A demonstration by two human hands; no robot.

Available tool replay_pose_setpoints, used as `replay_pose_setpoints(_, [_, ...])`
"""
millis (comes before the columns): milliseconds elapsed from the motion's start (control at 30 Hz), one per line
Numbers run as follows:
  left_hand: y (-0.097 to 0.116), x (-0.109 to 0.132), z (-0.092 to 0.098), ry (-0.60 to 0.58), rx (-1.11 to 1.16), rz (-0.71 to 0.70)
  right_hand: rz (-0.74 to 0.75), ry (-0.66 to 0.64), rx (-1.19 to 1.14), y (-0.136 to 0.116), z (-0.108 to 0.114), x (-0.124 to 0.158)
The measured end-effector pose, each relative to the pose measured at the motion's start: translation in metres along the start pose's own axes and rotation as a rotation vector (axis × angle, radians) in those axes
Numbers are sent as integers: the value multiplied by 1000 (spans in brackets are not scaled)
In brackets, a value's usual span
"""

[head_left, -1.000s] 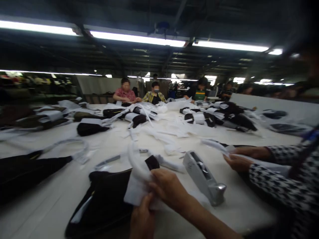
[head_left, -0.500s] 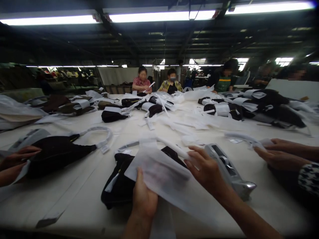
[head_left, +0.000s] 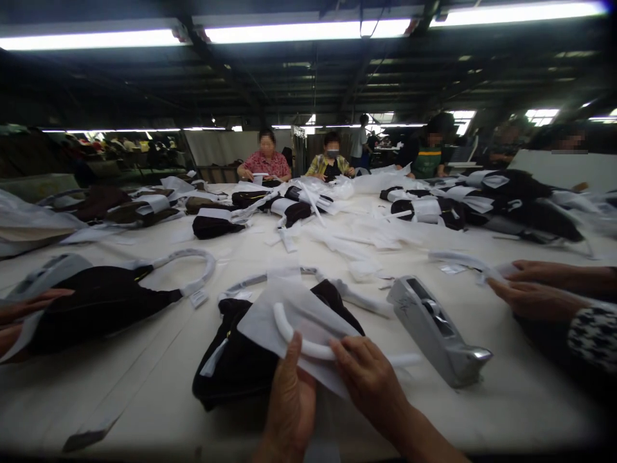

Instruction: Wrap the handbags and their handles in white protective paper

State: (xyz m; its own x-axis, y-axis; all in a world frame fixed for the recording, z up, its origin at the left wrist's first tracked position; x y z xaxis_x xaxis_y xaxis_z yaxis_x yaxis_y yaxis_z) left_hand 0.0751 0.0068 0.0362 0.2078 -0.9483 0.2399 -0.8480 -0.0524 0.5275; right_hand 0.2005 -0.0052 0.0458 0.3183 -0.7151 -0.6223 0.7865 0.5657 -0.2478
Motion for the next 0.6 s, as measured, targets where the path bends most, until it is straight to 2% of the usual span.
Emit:
replay_pose_setpoints(167, [-12, 4, 2, 102, -90, -22, -68, 84, 10, -13, -1, 3])
replay_pose_setpoints(400, [-24, 11, 15, 136, -151, -19, -171, 67, -41, -8, -5, -4])
replay_pose_setpoints(500, [-27, 13, 20, 166, -197, -41, -149, 44, -54, -14, -3, -8])
replay_pose_setpoints(600, [-23, 13, 19, 152, -207, -65, -104, 56, -74, -13, 7, -12])
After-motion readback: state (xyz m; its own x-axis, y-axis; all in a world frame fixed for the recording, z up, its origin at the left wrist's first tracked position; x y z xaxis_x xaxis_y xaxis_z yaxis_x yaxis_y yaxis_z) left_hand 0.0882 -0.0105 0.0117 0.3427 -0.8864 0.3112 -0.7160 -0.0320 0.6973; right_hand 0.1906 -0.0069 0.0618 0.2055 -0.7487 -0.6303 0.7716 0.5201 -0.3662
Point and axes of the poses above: each hand's wrist, its own x-axis away from the middle knuckle, its own z-axis out of the back of the hand, y = z × x, the point moved 5 cm from there along -x, towards the middle knuckle, and after that the axes turned 8 degrees about -z, right-handed, at the moved point
